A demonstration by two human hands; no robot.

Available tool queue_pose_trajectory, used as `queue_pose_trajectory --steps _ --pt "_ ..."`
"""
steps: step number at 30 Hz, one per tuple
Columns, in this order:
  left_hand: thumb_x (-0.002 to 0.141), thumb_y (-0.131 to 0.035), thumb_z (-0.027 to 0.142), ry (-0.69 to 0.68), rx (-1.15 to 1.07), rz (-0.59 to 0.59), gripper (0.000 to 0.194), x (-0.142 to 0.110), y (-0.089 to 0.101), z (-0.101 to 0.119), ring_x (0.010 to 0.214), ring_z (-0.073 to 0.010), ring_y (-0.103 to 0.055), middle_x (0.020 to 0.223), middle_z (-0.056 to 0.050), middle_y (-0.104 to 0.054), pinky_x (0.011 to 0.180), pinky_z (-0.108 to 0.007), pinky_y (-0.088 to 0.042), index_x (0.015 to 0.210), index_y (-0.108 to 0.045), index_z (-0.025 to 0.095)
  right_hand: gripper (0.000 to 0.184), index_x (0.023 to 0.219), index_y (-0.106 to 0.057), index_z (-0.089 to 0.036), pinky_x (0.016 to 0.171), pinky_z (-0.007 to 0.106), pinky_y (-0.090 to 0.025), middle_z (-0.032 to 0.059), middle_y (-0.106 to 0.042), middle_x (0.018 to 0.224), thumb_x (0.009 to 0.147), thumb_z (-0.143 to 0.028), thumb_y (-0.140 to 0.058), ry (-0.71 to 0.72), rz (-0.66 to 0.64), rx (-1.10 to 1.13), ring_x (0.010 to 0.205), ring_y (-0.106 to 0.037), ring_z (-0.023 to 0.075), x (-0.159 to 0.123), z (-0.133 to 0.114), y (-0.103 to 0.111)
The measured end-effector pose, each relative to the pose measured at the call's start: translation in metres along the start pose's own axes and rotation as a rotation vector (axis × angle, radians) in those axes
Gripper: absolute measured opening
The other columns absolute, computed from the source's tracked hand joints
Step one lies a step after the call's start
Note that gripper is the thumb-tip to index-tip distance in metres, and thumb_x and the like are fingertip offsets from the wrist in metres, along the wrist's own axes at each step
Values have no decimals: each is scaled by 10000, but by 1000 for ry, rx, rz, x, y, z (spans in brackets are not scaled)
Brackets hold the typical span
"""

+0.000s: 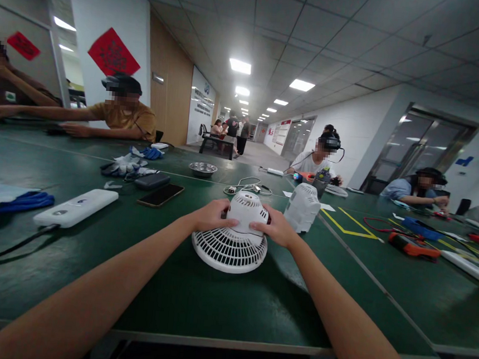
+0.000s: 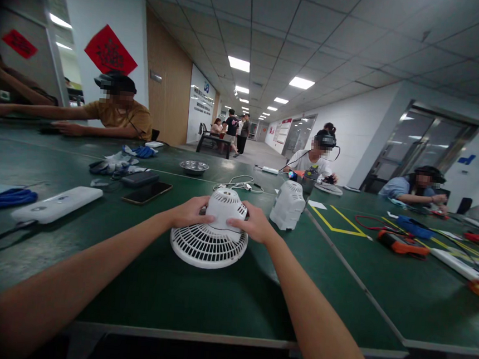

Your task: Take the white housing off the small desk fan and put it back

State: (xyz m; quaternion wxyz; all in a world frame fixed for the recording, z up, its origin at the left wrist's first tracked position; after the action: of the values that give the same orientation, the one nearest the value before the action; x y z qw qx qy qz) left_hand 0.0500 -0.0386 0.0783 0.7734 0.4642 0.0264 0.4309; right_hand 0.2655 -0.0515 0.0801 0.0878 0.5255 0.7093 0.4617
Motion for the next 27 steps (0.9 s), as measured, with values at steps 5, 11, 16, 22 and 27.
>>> queue_pose_trajectory --steps 5,11,16,22,27 --pt "755 -585 611 27 -20 -26 616 0 -1 -1 1044 -306 -608 1110 -136 -666 837 -385 -466 1173 -603 159 562 1196 -569 -190 876 406 -479 69 -680 1084 767 -534 -687 0 -16 73 986 -628 257 1 4 -2" --pt "735 -625 576 8 -56 -37 606 1 -2 -1 1059 -312 -607 1112 -130 -669 844 -400 -473 1193 -605 180 612 1269 -509 -210 954 443 -461 80 -629 1197 767 -501 -702 15 -36 157 1079 -602 262 0 6 -5" --pt "727 -630 569 -15 -36 -21 608 5 -5 -7 1042 -303 -613 1078 -126 -676 843 -392 -472 1194 -606 180 768 1355 -408 -239 1012 481 -429 90 -568 1294 711 -464 -761 30 -37 184 1178 -554 277 -1 5 -8" --pt "719 -648 569 8 -17 -28 608 7 -7 -15 1037 -298 -610 1119 -130 -659 832 -380 -470 1175 -611 168 734 1335 -426 -233 1023 505 -413 89 -581 1276 720 -469 -751 42 -29 117 1173 -555 286 -1 4 -7" --pt "709 -661 563 7 -12 -30 640 9 -7 -18 1043 -295 -609 1154 -134 -645 835 -372 -469 1204 -597 164 731 1337 -430 -220 1000 501 -427 97 -591 1262 724 -466 -744 67 -20 86 1142 -572 285 -1 3 -6"
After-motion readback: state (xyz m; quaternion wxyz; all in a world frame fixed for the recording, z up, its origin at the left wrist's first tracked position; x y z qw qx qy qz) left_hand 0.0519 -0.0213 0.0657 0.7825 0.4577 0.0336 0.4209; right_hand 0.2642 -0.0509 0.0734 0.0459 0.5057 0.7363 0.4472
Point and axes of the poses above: each hand's wrist, its own x-axis towards the middle knuckle, its own y-axis out of the back of the hand, z = x × y, the point moved 4 cm from there along x, towards the middle knuckle
